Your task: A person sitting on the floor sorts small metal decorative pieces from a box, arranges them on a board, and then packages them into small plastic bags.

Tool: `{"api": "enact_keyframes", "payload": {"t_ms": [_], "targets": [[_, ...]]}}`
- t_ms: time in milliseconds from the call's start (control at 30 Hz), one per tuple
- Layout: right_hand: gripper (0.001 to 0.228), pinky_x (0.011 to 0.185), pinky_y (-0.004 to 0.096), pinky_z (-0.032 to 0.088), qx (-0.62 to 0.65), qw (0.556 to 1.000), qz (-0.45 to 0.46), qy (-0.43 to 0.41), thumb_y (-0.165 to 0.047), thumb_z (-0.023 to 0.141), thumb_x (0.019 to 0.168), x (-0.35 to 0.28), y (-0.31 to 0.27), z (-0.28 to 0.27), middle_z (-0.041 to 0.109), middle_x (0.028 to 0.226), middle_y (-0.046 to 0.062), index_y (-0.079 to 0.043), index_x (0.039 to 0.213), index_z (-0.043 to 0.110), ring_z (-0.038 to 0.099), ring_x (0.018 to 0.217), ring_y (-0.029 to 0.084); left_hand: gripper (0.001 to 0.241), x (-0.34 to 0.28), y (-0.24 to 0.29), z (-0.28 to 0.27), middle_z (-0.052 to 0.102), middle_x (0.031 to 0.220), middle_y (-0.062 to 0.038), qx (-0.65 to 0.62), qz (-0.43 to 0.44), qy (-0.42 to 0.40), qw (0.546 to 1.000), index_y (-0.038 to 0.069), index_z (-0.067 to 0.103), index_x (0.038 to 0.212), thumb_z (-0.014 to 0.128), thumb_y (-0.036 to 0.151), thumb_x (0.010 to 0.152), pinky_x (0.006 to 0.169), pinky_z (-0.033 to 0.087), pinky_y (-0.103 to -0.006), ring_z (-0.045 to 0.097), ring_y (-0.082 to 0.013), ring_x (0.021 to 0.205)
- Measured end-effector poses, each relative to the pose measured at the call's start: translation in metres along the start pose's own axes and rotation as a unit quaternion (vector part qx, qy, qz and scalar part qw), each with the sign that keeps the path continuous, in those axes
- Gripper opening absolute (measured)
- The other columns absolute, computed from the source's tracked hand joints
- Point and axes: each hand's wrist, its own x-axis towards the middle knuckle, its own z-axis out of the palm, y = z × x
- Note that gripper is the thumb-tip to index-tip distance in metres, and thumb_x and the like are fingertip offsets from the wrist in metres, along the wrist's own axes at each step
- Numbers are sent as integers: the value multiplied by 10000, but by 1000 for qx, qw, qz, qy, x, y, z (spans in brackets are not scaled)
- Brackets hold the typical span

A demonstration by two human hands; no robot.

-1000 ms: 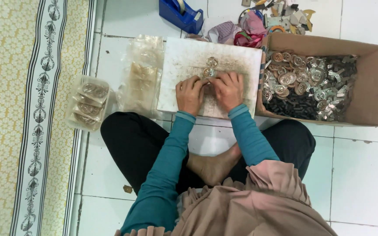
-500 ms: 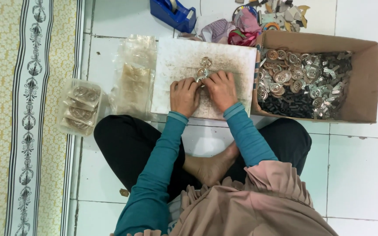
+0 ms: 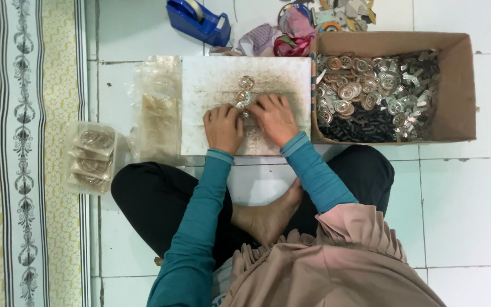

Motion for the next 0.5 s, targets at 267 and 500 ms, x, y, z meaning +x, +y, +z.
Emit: {"api": "enact_keyframes", "payload": {"t_ms": [267, 500], "targets": [[149, 878, 414, 460, 2, 993, 43, 114, -226, 641, 1032, -56, 112, -31, 630, 1154, 54, -200, 1145, 735, 621, 1072, 284, 205, 69, 90, -3, 671, 1091, -63, -243, 14, -60, 968, 194, 738, 1147, 656, 154, 963, 977, 510, -503, 682, -338, 1069], [180, 850, 482, 553, 77, 927, 343, 131, -90, 685, 1040, -152, 221, -10, 594, 1117, 114, -87, 1214, 733, 654, 999, 380, 344, 95, 193, 141, 627, 1294, -112, -366, 37, -238, 899, 190, 694, 1319, 560, 37, 1041, 972, 627, -444, 696, -366, 1173]]}}
